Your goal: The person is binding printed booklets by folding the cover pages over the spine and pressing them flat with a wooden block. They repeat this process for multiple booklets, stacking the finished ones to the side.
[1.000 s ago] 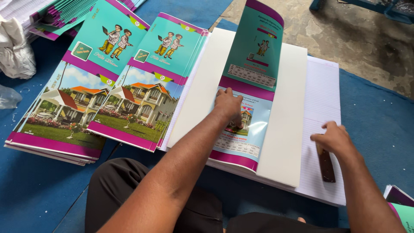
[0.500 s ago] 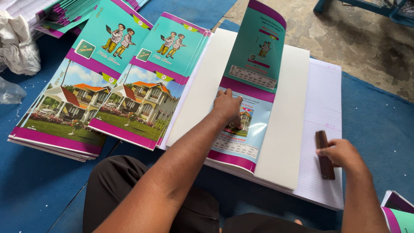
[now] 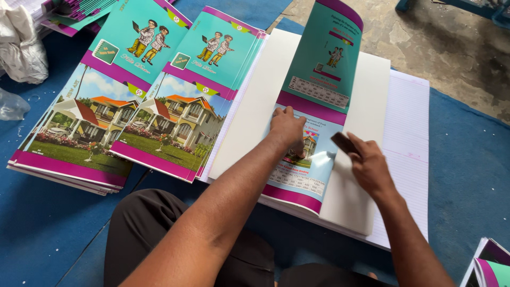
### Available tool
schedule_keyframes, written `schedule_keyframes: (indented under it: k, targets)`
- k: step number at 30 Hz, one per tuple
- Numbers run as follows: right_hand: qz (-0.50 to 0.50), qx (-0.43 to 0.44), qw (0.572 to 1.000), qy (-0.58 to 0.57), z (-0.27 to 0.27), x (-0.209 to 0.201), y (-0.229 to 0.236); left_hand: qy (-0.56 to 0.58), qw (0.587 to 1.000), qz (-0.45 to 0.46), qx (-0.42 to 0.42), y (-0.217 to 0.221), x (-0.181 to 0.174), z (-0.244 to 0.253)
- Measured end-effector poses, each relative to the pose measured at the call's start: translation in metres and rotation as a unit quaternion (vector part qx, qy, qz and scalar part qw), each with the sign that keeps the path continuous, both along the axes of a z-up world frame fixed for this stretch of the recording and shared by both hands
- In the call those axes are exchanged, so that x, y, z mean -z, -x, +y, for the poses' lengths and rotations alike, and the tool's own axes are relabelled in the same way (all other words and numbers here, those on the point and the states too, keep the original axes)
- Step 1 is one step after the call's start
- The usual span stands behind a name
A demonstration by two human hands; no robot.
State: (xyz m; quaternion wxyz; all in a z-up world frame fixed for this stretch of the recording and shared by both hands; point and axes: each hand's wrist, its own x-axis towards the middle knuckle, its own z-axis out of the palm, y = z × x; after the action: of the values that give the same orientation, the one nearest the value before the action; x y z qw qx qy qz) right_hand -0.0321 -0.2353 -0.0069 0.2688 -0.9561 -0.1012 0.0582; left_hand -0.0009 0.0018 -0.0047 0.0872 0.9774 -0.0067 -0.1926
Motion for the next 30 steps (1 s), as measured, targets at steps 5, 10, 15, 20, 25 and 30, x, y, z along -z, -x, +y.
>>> schedule_keyframes:
  k: [5, 10, 15, 20, 25, 30]
  targets:
    - [-0.008, -0.067, 0.997, 0.02, 0.017, -0.003, 0.004, -0.009, 1.0, 0.003, 0.001, -0.001, 0.0, -0.001]
    - [-0.059, -0.095, 0.992, 0.052, 0.014, 0.008, -0.008, -0.027, 0.999, 0.002, 0.016, -0.002, 0.0, -0.003]
    - [-0.129, -0.104, 0.984, 0.072, 0.012, 0.024, -0.04, -0.006, 1.0, 0.013, -0.004, -0.004, -0.002, -0.005]
    - [-0.15, -0.082, 0.983, 0.067, 0.013, 0.033, -0.085, -0.026, 0.999, 0.018, 0.019, -0.005, -0.003, -0.005]
    - [-0.15, -0.044, 0.984, 0.086, 0.015, 0.04, -0.125, -0.006, 1.0, 0.009, 0.012, -0.003, -0.004, -0.005]
    - [-0.179, -0.05, 0.98, 0.071, 0.014, 0.045, -0.164, -0.006, 1.0, 0.011, 0.018, -0.001, -0.009, -0.004]
